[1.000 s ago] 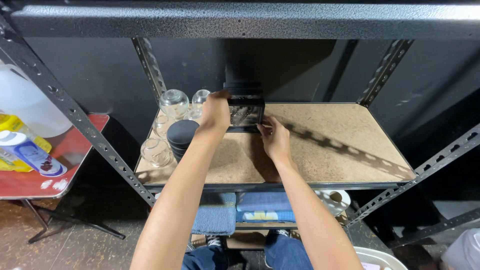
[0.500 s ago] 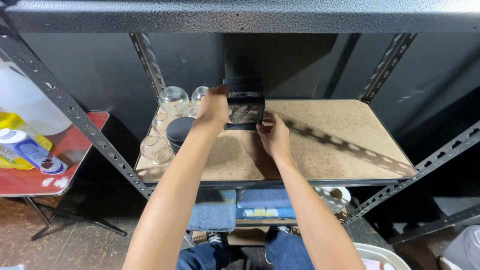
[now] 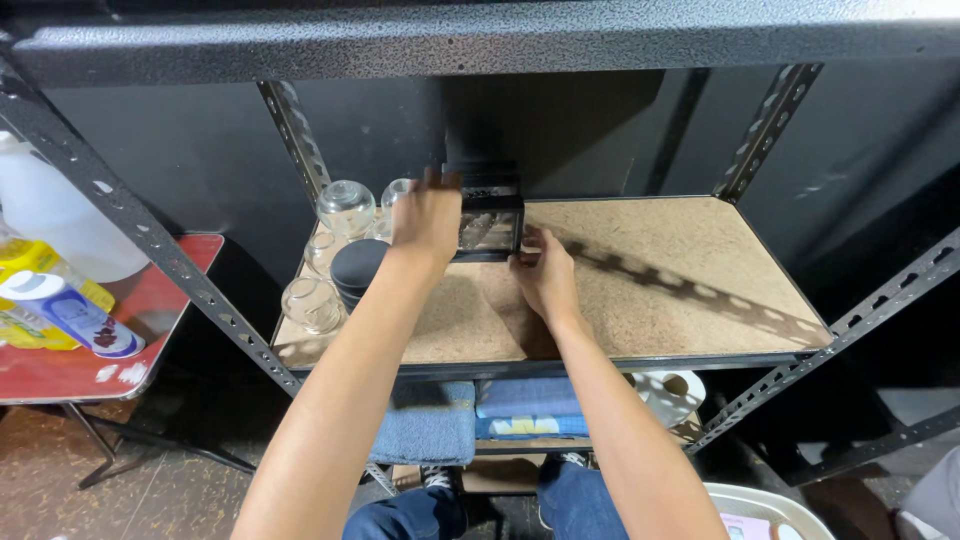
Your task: The person removes clear glass jars and black circular lids from a white plastic basket and places them onto a metal shelf. They then remove black square frames from the basket and arrange them on the same shelf.
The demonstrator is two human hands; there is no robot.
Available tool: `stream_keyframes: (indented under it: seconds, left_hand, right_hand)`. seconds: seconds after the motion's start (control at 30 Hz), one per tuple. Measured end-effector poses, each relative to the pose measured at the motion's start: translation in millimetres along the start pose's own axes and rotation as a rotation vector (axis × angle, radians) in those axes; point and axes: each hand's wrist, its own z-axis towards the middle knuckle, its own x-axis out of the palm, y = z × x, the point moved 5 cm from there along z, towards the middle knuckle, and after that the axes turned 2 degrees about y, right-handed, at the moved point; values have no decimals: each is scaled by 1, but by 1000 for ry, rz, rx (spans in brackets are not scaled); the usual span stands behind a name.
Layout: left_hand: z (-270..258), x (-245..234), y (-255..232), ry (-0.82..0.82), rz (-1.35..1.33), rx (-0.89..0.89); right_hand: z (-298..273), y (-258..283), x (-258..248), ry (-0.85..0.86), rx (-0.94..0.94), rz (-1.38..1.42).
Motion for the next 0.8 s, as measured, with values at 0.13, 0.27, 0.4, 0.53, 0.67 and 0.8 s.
stream_keyframes:
  seconds: [0.13, 0.27, 0.4, 0.53, 0.67, 0.8]
  left_hand:
    - [-20, -30, -22, -10, 139, 71]
    - [-39, -58, -46, -34, 196, 159]
    - [-67, -35, -74, -537, 163, 508]
    - [-153, 18, -145, -545, -77, 915]
    - [-236, 46, -195, -471, -378, 988]
    - [-279, 108, -241, -154, -647, 1058]
  right_hand:
    - [11, -12, 3, -20, -45, 16]
    - [25, -24, -3, 77, 45, -88]
    - [-23, 10, -46, 56, -9, -7]
    - [-101, 3, -99, 38, -222, 158]
    - [-176, -91, -106, -5, 164, 666]
    - [-248, -204, -101, -219, 352, 1054]
